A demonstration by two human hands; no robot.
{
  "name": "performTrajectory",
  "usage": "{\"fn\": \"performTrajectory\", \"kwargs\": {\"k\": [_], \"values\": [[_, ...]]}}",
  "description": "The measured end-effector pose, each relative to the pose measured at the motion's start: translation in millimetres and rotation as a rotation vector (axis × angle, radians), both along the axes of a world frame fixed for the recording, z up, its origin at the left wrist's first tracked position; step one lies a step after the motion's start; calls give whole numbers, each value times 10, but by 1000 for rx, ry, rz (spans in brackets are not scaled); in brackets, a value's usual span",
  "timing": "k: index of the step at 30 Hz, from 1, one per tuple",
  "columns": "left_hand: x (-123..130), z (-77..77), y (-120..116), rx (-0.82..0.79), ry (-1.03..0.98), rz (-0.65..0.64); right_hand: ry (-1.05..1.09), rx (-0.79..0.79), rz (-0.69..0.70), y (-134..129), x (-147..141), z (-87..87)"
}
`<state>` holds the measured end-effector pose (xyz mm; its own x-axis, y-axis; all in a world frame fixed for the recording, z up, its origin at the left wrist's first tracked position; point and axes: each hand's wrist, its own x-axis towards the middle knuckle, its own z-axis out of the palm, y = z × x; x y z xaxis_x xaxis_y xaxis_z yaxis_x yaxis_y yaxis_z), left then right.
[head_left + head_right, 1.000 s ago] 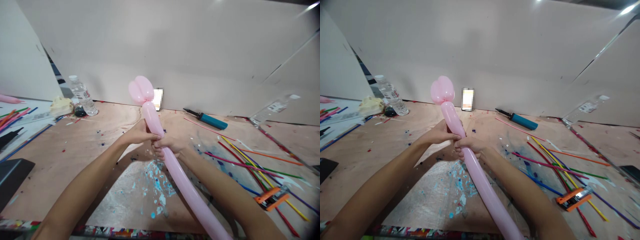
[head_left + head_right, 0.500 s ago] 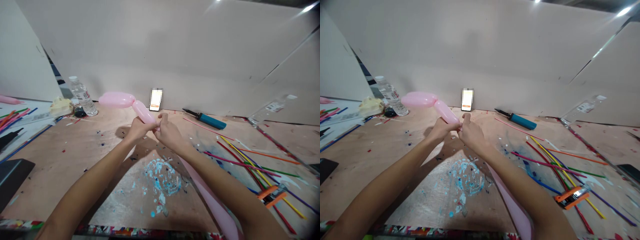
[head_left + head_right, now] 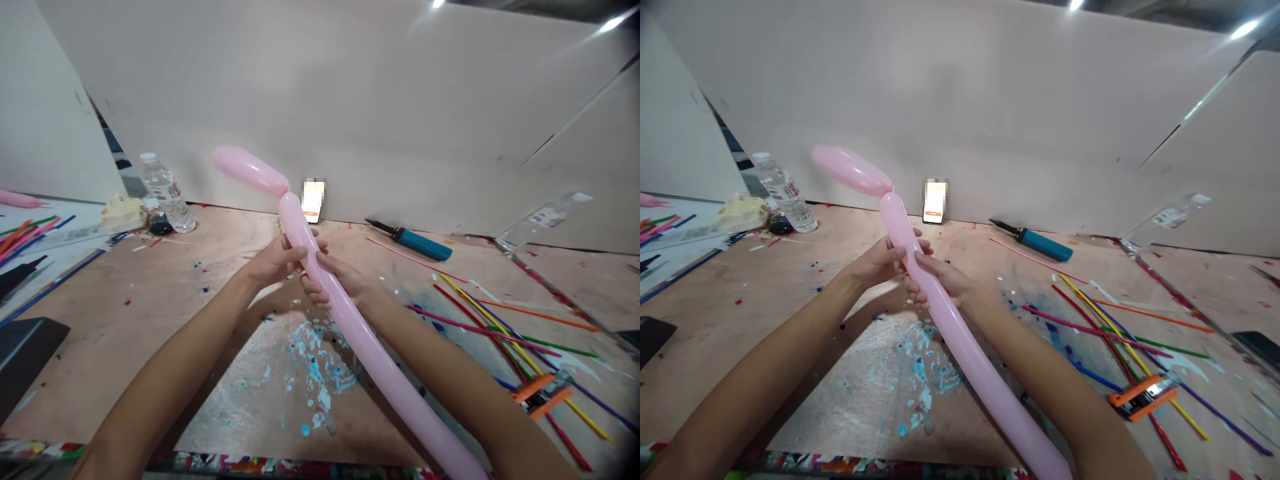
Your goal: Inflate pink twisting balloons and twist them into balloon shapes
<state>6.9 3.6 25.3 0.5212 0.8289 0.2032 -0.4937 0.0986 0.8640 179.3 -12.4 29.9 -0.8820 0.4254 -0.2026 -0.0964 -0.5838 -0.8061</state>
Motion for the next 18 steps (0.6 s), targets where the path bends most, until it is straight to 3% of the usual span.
{"fn": "performTrajectory", "kwargs": {"k": [2, 4, 6, 8, 11, 13, 16, 18], "values": [[0, 32, -25, 41, 82, 46, 5, -54, 72, -11, -29, -53], [2, 50, -33, 106, 220, 127, -108, 6, 48, -12, -57, -69], [17, 53, -29, 177, 368, 248, -293, 190, -61, 1, -76, -50], [56, 42, -22, 207, 460, 387, -508, 474, -195, 25, -85, -18], [145, 9, -24, 165, 470, 559, -785, 916, -447, 67, -96, 0], [197, -16, -34, 124, 439, 634, -903, 1126, -630, 86, -117, -21], [229, -51, -38, 76, 403, 691, -954, 1275, -734, 96, -171, -72], [208, -76, -23, 79, 399, 698, -898, 1207, -703, 95, -203, -85]]}}
